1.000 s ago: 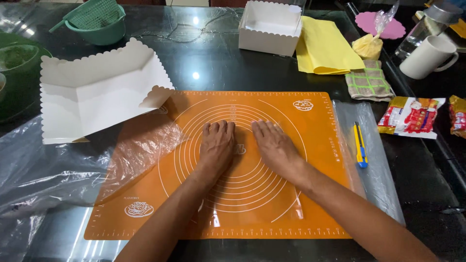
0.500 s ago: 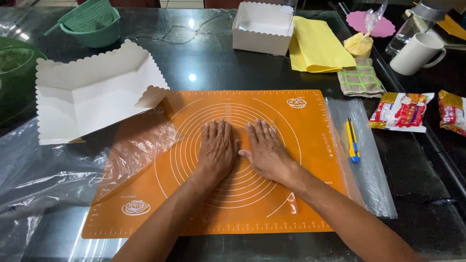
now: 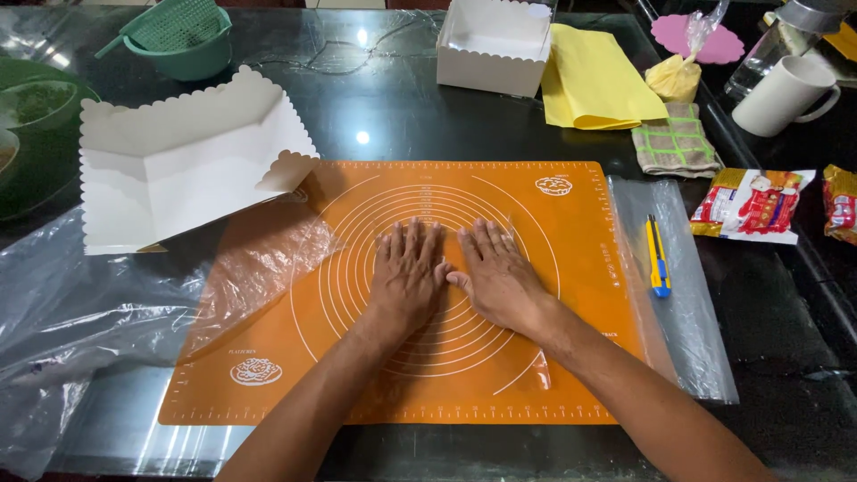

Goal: Folding a white cardboard pastry box and preparing plastic sheets on a workspace mat.

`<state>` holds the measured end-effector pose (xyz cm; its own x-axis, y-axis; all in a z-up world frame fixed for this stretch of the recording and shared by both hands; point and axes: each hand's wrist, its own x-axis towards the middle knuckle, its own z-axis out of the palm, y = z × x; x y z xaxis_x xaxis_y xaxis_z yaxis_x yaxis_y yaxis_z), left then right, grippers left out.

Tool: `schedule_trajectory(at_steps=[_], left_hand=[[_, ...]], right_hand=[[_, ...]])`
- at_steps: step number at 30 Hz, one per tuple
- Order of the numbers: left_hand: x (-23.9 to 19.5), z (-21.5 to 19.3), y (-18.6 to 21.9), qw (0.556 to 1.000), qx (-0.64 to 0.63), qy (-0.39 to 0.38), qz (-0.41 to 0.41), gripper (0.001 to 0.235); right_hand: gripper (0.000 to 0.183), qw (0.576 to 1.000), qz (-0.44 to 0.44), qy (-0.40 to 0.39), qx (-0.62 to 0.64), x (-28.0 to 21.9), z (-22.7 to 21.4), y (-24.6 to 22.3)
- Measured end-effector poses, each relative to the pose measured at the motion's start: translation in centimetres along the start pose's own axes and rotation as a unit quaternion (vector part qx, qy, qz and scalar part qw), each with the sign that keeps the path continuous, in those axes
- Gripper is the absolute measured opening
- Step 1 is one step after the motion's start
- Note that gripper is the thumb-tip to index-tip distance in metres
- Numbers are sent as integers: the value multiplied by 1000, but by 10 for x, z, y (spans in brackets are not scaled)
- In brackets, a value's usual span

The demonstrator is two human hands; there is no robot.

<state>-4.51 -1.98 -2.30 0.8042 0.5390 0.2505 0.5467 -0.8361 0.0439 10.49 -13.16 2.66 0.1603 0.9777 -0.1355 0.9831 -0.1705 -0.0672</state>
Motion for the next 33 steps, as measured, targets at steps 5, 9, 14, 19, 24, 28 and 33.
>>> schedule_trajectory(at_steps=[5, 9, 14, 19, 24, 28, 33], left_hand=[[-2, -3, 0, 1000, -30, 6, -2, 67], [-5, -12, 2, 998, -57, 9, -10, 66], [-4, -11, 1, 998, -63, -2, -13, 63], [-1, -15, 2, 999, -48, -9, -10, 63], [4, -25, 2, 997, -26, -64, -19, 66], [8, -26, 4, 995, -18, -98, -26, 68], [10, -16, 1, 994, -27, -98, -31, 68]], right_hand=[[77, 1000, -1, 3, 1, -4, -7, -1], [75, 1000, -13, 11, -4, -4, -6, 2], [73, 1000, -7, 13, 13, -5, -10, -1], [72, 999, -5, 20, 29, -3, -9, -1], [70, 999, 9, 18, 40, -1, -7, 0], [68, 999, 17, 20, 47, -3, -12, -2], [62, 995, 12, 67, 79, 1, -5, 3]])
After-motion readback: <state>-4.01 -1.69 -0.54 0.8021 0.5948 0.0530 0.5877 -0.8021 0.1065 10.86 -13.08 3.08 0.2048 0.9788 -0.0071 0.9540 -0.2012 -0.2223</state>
